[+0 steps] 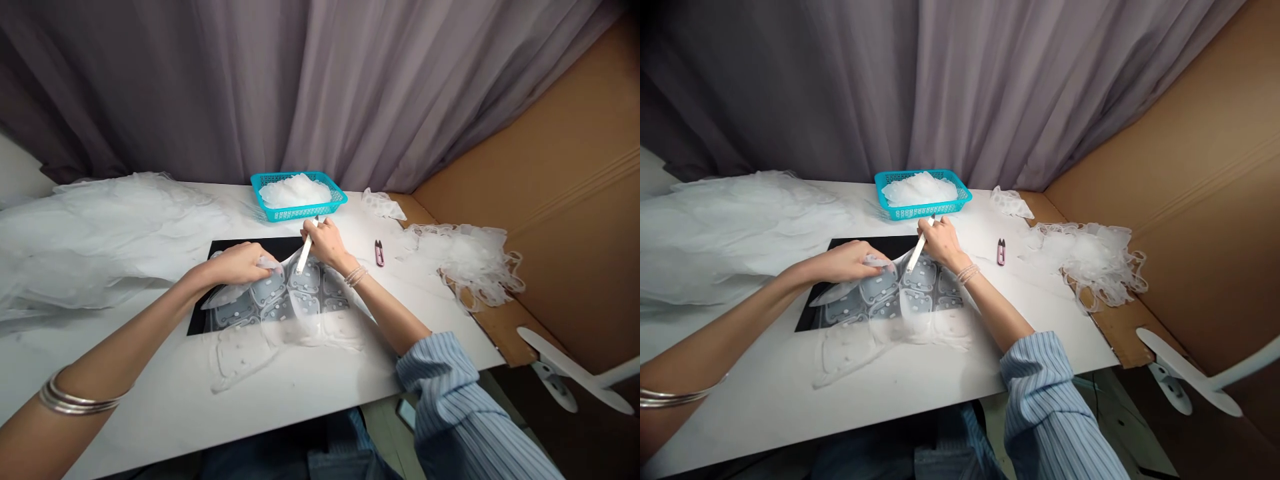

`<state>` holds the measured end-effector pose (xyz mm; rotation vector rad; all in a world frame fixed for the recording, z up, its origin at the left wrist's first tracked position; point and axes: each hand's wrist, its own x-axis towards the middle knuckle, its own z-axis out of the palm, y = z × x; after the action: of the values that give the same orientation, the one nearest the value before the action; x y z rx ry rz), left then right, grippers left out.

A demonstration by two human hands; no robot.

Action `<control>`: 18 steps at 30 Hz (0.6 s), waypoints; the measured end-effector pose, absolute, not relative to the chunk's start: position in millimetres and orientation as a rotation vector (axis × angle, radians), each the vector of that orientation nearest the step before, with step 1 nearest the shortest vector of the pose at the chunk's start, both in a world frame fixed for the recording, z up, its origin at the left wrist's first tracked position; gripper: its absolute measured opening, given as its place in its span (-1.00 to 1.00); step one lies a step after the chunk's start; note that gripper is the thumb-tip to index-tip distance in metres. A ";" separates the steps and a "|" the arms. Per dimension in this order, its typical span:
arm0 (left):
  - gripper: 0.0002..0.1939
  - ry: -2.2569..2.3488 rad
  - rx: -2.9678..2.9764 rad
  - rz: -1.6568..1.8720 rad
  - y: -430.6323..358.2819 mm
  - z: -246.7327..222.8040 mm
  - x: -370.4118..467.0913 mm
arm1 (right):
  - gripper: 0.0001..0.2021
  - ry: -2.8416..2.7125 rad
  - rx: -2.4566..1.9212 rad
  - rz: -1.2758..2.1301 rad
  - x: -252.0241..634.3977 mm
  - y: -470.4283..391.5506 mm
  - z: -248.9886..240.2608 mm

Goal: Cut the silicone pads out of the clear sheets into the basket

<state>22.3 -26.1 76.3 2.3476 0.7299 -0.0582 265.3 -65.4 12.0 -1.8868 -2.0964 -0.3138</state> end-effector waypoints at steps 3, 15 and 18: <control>-0.74 0.739 2.307 -0.075 -27.6 75.8 17.3 | -0.82 -2.065 -1.898 -0.297 266.8 -56.4 8.1; -0.87 0.795 2.222 -0.182 8.7 57.8 43.3 | -0.92 -2.367 -1.423 0.062 231.8 -68.1 18.0; -0.75 0.789 2.207 -0.125 0.3 50.4 45.0 | -0.86 -2.408 -1.288 0.223 227.8 -79.2 14.8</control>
<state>45.0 0.3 50.4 2.2068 0.7895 -0.1246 227.8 -79.2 14.8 -1.2880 -2.4084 0.2233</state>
